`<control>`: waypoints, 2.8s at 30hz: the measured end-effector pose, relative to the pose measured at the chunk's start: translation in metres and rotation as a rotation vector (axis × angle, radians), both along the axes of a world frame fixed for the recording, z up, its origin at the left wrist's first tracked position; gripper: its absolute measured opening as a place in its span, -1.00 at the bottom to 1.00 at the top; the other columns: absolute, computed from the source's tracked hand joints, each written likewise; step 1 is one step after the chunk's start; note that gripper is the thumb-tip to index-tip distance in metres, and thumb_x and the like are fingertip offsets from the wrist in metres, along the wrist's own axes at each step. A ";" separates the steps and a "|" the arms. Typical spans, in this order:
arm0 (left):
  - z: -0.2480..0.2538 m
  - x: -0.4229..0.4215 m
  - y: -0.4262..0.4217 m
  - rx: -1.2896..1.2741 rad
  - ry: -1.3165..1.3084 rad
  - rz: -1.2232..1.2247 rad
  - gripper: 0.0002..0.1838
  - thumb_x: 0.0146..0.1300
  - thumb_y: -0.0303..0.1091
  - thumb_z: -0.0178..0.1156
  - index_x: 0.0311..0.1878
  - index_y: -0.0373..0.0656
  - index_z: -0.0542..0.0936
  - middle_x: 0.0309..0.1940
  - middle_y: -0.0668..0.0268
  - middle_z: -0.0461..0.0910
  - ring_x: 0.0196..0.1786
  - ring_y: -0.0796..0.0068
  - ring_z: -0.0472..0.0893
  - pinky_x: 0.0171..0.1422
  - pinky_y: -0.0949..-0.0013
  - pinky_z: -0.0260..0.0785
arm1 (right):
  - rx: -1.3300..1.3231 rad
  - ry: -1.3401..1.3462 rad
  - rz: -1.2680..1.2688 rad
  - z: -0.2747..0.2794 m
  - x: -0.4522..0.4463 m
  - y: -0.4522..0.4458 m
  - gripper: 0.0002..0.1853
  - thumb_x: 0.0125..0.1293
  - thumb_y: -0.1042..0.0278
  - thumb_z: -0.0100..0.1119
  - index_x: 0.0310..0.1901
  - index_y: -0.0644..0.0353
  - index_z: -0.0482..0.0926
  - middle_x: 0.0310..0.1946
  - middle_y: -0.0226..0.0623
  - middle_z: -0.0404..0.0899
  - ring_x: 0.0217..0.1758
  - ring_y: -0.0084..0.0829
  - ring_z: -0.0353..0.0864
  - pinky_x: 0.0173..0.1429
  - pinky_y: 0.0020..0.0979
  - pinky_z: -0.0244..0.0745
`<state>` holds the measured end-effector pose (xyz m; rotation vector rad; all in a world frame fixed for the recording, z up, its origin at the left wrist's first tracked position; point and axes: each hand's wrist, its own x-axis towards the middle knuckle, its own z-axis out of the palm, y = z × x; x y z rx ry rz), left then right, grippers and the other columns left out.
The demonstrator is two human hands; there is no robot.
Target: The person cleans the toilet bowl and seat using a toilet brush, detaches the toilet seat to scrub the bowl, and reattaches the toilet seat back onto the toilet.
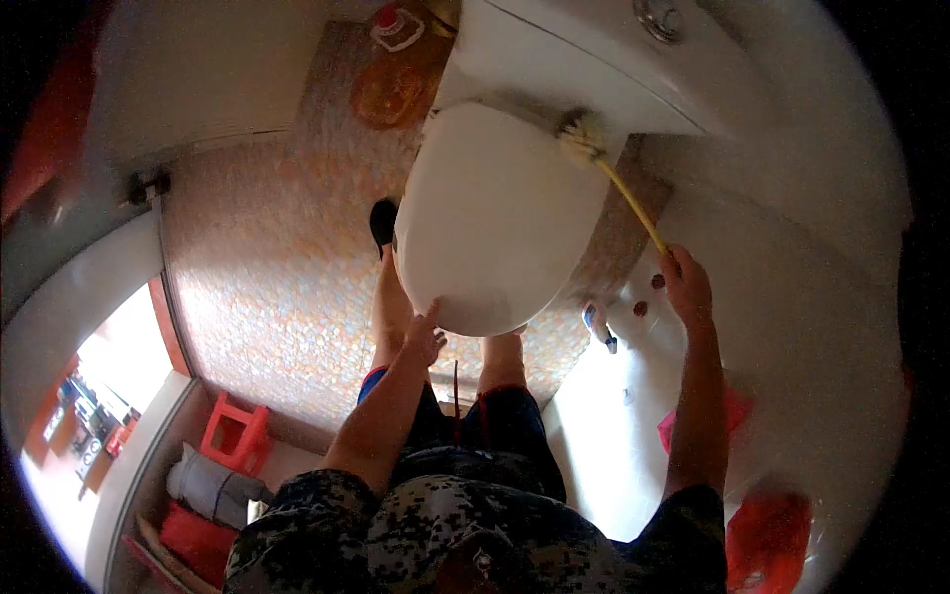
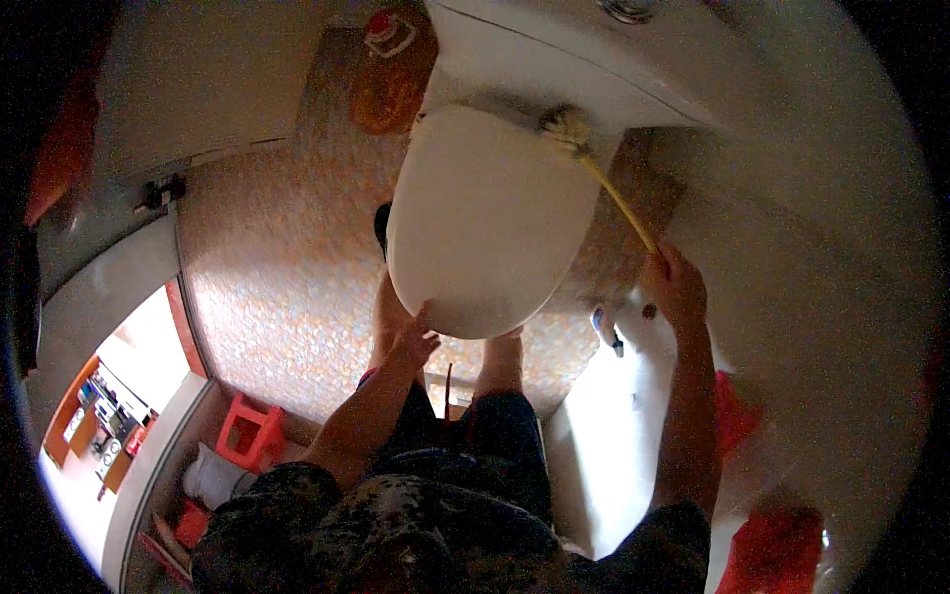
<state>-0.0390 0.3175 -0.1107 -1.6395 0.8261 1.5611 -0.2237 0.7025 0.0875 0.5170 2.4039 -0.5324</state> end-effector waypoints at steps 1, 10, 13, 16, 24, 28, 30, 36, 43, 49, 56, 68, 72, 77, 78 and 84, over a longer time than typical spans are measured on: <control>0.017 -0.005 0.008 0.059 0.031 0.021 -0.24 0.03 0.03 0.28 0.23 -0.06 0.21 0.12 0.24 0.30 0.04 0.33 0.35 0.03 0.21 0.23 | -0.076 -0.004 -0.035 0.019 0.021 0.010 -0.68 0.30 0.17 -0.09 -0.08 0.22 0.44 -0.30 -0.02 0.53 -0.23 -0.13 0.55 -0.18 -0.22 0.40; 0.194 -0.050 0.015 0.209 0.271 -0.098 -0.42 0.22 -0.15 0.08 0.24 -0.08 0.12 0.01 0.07 0.33 -0.06 0.15 0.46 -0.09 0.24 0.47 | -0.117 -0.127 -0.658 0.053 0.228 0.059 -0.70 0.25 0.35 -0.04 -0.01 0.25 0.41 -0.46 -0.32 0.45 -0.47 -0.51 0.40 -0.36 -0.47 0.37; 0.270 -0.105 0.026 0.295 0.528 -0.103 -0.43 0.25 -0.16 0.02 0.22 -0.21 0.11 0.02 0.00 0.34 -0.05 0.08 0.49 0.00 0.14 0.45 | -0.124 -0.061 -0.637 0.058 0.256 0.042 -0.73 0.21 0.37 -0.01 -0.05 0.20 0.46 -0.57 -0.47 0.40 -0.57 -0.63 0.34 -0.47 -0.53 0.31; 0.316 -0.200 0.058 0.406 0.867 -0.098 -0.48 0.30 -0.14 -0.10 0.18 -0.33 0.16 -0.06 -0.03 0.46 -0.10 0.05 0.55 0.03 0.05 0.43 | -0.203 0.055 -0.594 0.027 0.299 0.043 -0.74 0.18 0.33 0.04 -0.09 0.17 0.49 -0.63 -0.48 0.38 -0.59 -0.66 0.34 -0.50 -0.55 0.29; 0.319 -0.394 0.140 0.562 1.558 0.011 -0.73 0.30 -0.23 -0.06 -0.11 -0.24 0.42 -0.22 0.16 0.55 -0.12 0.21 0.55 0.02 0.18 0.40 | -0.150 0.036 -0.507 0.028 0.290 -0.003 -0.69 0.24 0.13 0.03 -0.07 0.12 0.46 -0.56 -0.33 0.43 -0.52 -0.45 0.40 -0.44 -0.44 0.33; 0.254 -0.343 0.110 0.097 1.363 -0.524 -0.70 0.27 -0.19 -0.02 -0.06 -0.20 0.43 -0.14 0.19 0.53 -0.03 0.27 0.51 0.09 0.24 0.35 | -0.075 0.009 -0.445 0.026 0.287 -0.009 -0.70 0.29 0.08 -0.08 -0.13 0.11 0.46 -0.39 0.00 0.56 -0.30 0.05 0.54 -0.26 -0.10 0.43; 0.134 -0.263 0.083 -0.227 1.297 -1.062 -0.54 0.21 -0.12 0.06 0.10 -0.18 0.35 0.06 0.15 0.39 0.13 0.26 0.38 0.21 0.26 0.21 | 0.011 -0.104 -0.448 0.016 0.291 -0.007 -0.71 0.30 0.07 -0.08 -0.18 0.11 0.46 -0.37 0.02 0.55 -0.29 0.10 0.52 -0.26 -0.06 0.41; 0.069 -0.077 0.058 -0.141 0.835 -2.596 -0.24 -0.06 -0.08 0.26 0.22 -0.14 0.25 0.28 0.05 0.07 0.33 -0.02 0.04 0.38 -0.07 -0.20 | 0.180 0.007 -0.310 0.026 0.246 -0.025 -0.74 0.33 0.08 -0.15 -0.11 0.05 0.38 -0.46 -0.06 0.55 -0.42 0.03 0.54 -0.39 -0.06 0.41; 0.032 -0.070 0.038 -0.551 1.154 -2.576 -0.51 0.01 -0.33 0.10 0.09 -0.15 0.38 0.00 0.13 0.41 0.16 0.20 0.32 0.37 -0.17 -0.23 | 0.211 0.284 0.133 -0.057 0.047 -0.024 -0.72 0.28 0.10 -0.08 -0.01 -0.08 0.42 -0.51 -0.08 0.53 -0.43 -0.07 0.56 -0.34 -0.05 0.45; 0.082 -0.066 0.020 -0.426 1.442 -2.492 -0.57 0.04 -0.38 0.08 0.05 -0.17 0.40 -0.24 0.17 0.46 -0.03 0.23 0.43 0.34 -0.09 -0.09 | 0.139 0.114 0.238 -0.068 -0.040 -0.067 -0.67 0.30 0.12 -0.14 0.02 0.03 0.41 -0.24 -0.06 0.53 -0.15 -0.10 0.53 -0.14 -0.11 0.40; 0.214 -0.129 0.029 -0.199 1.624 -2.505 -0.45 -0.08 -0.29 0.26 0.05 -0.16 0.41 -0.33 0.18 0.47 -0.13 0.19 0.48 0.25 -0.07 0.09 | 0.213 0.127 -0.090 0.021 0.154 0.039 -0.69 0.35 0.17 -0.18 0.03 0.07 0.41 -0.17 -0.18 0.55 -0.26 -0.26 0.58 -0.24 -0.24 0.49; 0.317 -0.363 0.110 -1.501 2.420 -1.387 -0.40 -0.12 0.06 0.32 0.01 0.01 0.49 0.01 0.14 0.44 0.09 0.13 0.41 0.12 -0.03 0.20 | -0.266 0.194 -0.886 -0.013 0.307 -0.107 -0.66 0.36 0.28 -0.20 0.05 0.28 0.39 -0.16 -0.19 0.50 -0.11 -0.39 0.44 0.02 -0.41 0.33; 0.317 -0.415 0.135 -1.415 2.297 -1.316 -0.40 -0.12 0.06 0.32 0.01 0.00 0.49 0.01 0.14 0.44 0.08 0.13 0.41 0.12 -0.02 0.20 | -0.826 0.076 -1.103 -0.013 0.265 -0.189 -0.64 0.33 0.35 -0.11 0.15 0.18 0.32 -0.30 -0.25 0.45 -0.32 -0.48 0.39 -0.19 -0.48 0.35; 0.316 -0.425 0.143 -1.255 2.193 -1.512 -0.39 -0.12 0.06 0.32 0.02 0.00 0.49 0.02 0.13 0.43 0.08 0.12 0.41 0.12 -0.01 0.20 | -0.473 0.540 -0.909 -0.098 0.243 -0.287 -0.60 0.29 0.38 -0.05 0.17 0.16 0.29 -0.14 -0.18 0.47 -0.11 -0.39 0.44 -0.07 -0.44 0.33; 0.315 -0.424 0.146 -1.239 2.190 -1.540 -0.39 -0.12 0.06 0.32 0.02 -0.01 0.49 0.02 0.13 0.43 0.08 0.12 0.41 0.12 -0.01 0.20 | -0.327 0.615 -0.855 -0.108 0.233 -0.294 -0.60 0.30 0.38 -0.05 0.17 0.15 0.29 -0.10 -0.16 0.46 -0.06 -0.35 0.44 -0.04 -0.43 0.33; 0.307 -0.433 0.154 -1.150 2.175 -1.654 -0.39 -0.11 0.06 0.31 0.02 -0.01 0.48 0.02 0.13 0.43 0.08 0.11 0.41 0.12 -0.01 0.20 | -0.268 0.072 -0.696 -0.044 0.098 -0.309 -0.58 0.28 0.20 -0.09 0.18 -0.03 0.25 0.03 0.09 0.36 0.09 0.05 0.35 -0.05 -0.11 0.38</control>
